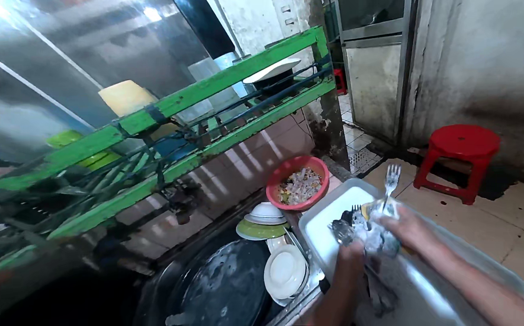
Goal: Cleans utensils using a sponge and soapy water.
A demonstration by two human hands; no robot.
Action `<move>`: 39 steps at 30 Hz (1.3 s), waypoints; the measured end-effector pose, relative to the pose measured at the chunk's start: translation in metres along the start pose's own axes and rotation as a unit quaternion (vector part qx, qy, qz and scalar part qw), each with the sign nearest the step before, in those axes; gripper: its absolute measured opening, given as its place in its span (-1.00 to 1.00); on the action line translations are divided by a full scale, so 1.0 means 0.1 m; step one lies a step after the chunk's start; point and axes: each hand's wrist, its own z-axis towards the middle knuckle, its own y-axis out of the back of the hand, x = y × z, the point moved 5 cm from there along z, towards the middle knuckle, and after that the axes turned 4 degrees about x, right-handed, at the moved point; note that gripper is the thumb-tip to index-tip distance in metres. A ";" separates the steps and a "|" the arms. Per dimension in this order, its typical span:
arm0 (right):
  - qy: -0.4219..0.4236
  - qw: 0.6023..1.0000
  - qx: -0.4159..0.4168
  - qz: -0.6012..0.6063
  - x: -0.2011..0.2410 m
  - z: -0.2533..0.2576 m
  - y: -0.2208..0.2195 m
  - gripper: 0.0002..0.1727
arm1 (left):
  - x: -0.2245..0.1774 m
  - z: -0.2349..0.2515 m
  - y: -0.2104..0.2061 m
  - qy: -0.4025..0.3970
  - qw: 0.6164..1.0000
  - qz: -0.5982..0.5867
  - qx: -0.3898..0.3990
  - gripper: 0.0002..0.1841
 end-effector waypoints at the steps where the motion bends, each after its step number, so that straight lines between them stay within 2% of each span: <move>1: -0.004 1.000 0.014 -0.014 0.03 0.04 0.09 -0.44 | -0.01 0.01 0.03 -0.028 0.999 -0.014 0.010 -0.58; 4: -0.049 0.977 0.151 -0.143 0.14 0.04 0.25 -0.45 | -0.04 0.08 0.06 -0.087 0.995 -0.038 0.037 -0.55; 7: -0.030 0.917 0.287 -0.276 0.02 -0.04 -0.01 -0.43 | -0.04 0.04 -0.02 -0.064 0.997 -0.031 0.034 -0.69; 10: 0.008 0.876 0.353 -0.328 -0.14 -0.20 -0.29 -0.46 | -0.02 0.04 -0.08 -0.021 0.995 -0.068 0.065 -0.75; 13: -0.017 0.843 0.399 -0.362 -0.34 -0.39 -0.26 -0.34 | -0.02 0.09 -0.01 -0.038 0.989 -0.136 0.039 -0.66; 15: -0.032 0.848 0.378 -0.371 -0.37 -0.37 -0.08 -0.34 | -0.02 0.14 0.03 -0.027 0.986 -0.161 0.011 -0.64; 18: -0.017 0.945 0.237 -0.227 -0.07 -0.24 0.23 -0.43 | 0.03 0.10 -0.01 0.033 0.996 -0.085 0.013 -0.71; 20: -0.011 0.983 0.163 -0.087 0.10 -0.20 0.26 -0.43 | 0.06 0.03 -0.10 0.076 0.995 -0.032 0.050 -0.77; 23: -0.008 0.997 0.070 -0.036 0.13 -0.14 0.20 -0.44 | 0.01 -0.02 -0.19 0.103 0.993 0.031 0.050 -0.84; 25: -0.012 1.000 0.007 0.020 0.04 -0.09 0.19 -0.45 | 0.00 0.00 -0.14 0.072 0.997 0.014 0.021 -0.86; 27: -0.008 0.999 0.014 0.048 -0.05 -0.08 0.08 -0.40 | -0.01 0.01 -0.07 0.039 0.999 -0.003 -0.004 -0.91; 29: 0.009 0.996 0.087 -0.012 -0.07 -0.10 -0.07 -0.29 | 0.00 0.01 -0.03 0.024 1.000 0.003 -0.006 -0.95; 30: 0.023 0.993 0.106 -0.057 -0.07 -0.08 -0.10 -0.28 | -0.01 0.00 -0.03 0.028 0.999 0.013 -0.012 -0.90; 31: 0.045 0.989 0.098 -0.105 -0.05 -0.05 -0.08 -0.32 | -0.03 -0.02 -0.03 0.040 0.999 0.027 -0.020 -0.86; 33: 0.113 0.977 0.023 -0.182 -0.03 0.05 0.00 -0.44 | -0.01 0.01 -0.02 0.039 0.999 0.026 -0.021 -0.85; 35: 0.141 0.970 -0.018 -0.195 -0.02 0.07 -0.02 -0.46 | 0.02 0.04 -0.02 0.028 0.999 0.014 -0.020 -0.86; 39: 0.074 0.971 0.128 -0.186 -0.03 0.03 -0.18 -0.31 | -0.01 0.00 0.02 0.073 0.994 0.060 -0.054 -0.73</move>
